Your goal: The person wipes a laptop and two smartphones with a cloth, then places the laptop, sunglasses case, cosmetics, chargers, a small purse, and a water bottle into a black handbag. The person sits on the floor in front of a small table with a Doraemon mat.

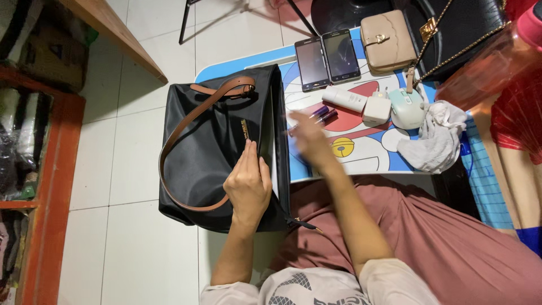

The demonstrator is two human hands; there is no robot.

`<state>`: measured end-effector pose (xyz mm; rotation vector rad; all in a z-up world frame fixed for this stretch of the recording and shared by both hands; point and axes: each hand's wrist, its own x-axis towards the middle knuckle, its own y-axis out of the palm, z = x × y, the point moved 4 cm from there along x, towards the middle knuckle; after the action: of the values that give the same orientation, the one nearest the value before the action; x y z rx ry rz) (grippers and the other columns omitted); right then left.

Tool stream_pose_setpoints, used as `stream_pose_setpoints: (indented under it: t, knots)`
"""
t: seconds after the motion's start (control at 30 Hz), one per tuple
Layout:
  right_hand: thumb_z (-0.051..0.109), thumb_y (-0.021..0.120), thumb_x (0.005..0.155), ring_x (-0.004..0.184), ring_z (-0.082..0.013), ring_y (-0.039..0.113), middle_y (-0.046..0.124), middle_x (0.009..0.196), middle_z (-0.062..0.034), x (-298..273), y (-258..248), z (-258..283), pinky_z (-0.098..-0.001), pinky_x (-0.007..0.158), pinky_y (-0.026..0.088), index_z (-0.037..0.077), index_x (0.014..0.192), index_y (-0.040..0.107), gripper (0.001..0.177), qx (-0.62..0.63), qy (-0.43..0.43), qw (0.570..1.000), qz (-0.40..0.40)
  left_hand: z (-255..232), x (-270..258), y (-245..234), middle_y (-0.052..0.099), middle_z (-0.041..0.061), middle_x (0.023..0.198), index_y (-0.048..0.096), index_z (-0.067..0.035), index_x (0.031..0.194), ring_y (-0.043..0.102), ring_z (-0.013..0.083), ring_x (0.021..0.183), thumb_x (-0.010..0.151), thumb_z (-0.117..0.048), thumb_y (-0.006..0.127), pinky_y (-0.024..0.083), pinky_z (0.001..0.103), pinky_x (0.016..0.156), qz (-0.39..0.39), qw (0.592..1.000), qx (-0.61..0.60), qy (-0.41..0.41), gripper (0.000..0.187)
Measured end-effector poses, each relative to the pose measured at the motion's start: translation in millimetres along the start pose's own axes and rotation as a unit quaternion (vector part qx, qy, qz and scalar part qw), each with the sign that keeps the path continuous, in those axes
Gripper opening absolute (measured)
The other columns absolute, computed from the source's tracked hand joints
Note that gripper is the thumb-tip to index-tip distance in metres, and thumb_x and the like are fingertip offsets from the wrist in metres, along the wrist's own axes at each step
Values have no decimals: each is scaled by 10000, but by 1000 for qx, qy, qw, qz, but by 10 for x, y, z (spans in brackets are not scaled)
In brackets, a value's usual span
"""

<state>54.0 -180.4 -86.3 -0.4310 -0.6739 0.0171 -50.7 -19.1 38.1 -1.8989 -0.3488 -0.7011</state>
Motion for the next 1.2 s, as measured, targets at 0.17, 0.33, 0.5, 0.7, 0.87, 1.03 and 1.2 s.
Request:
stream_pose_setpoints:
  t: [0.17,0.33,0.5,0.7,0.87,1.03,1.2]
  knots:
    - [6,765,850,1197,-337,571,650,1288,-116,-165,-657,-134,-449,1036,469,35,1172,676,335,-221,41,974,-39,-27,-12,16,698,269,1251,664,110,1218,734,372,1066,912,-23,652,606,387,883,1,1000,-1,-4,333]
    - [51,792,827,1101,-321,577,640,1128,-104,-215,-744,-97,-467,981,465,52,1128,704,314,-229,68,971,-10,-9,-29,5,699,265,1256,670,104,1214,742,370,1053,921,-29,658,613,377,871,0,1000,0,-6,322]
    - [62,784,863,1064,-342,602,677,1080,-117,-293,-877,-76,-449,953,483,35,1093,688,250,-185,55,981,-12,35,-42,36,691,276,1257,672,118,1220,747,373,1050,925,-26,654,620,373,869,1,1000,-3,3,328]
    - [30,670,937,996,-268,708,724,1073,-93,-369,-833,67,-376,885,566,51,1156,697,222,43,139,989,-25,76,-27,6,697,261,1262,672,117,1213,750,368,1058,920,-35,659,623,374,883,-8,999,-34,-12,330]
    - [34,728,899,1020,-301,681,704,1113,-130,-336,-267,514,-384,879,554,26,1154,695,258,55,5,996,68,1,-9,-26,704,244,1264,683,97,1184,741,360,1067,907,-73,693,612,378,884,-12,999,-30,-14,326]
    - [28,754,870,1018,-343,659,673,1128,-140,-267,11,756,-409,860,547,7,1150,672,293,40,-22,995,93,59,-222,-86,647,229,1366,644,69,1269,650,378,1233,924,-190,742,511,456,1015,16,999,-29,-24,443]
    - [0,722,873,1020,-315,676,666,1126,-125,-238,-139,704,-374,839,578,24,1179,676,310,54,12,991,118,246,-1043,-265,448,239,1532,475,-19,1449,410,413,1456,986,-626,544,139,691,1191,-48,992,-76,88,766]
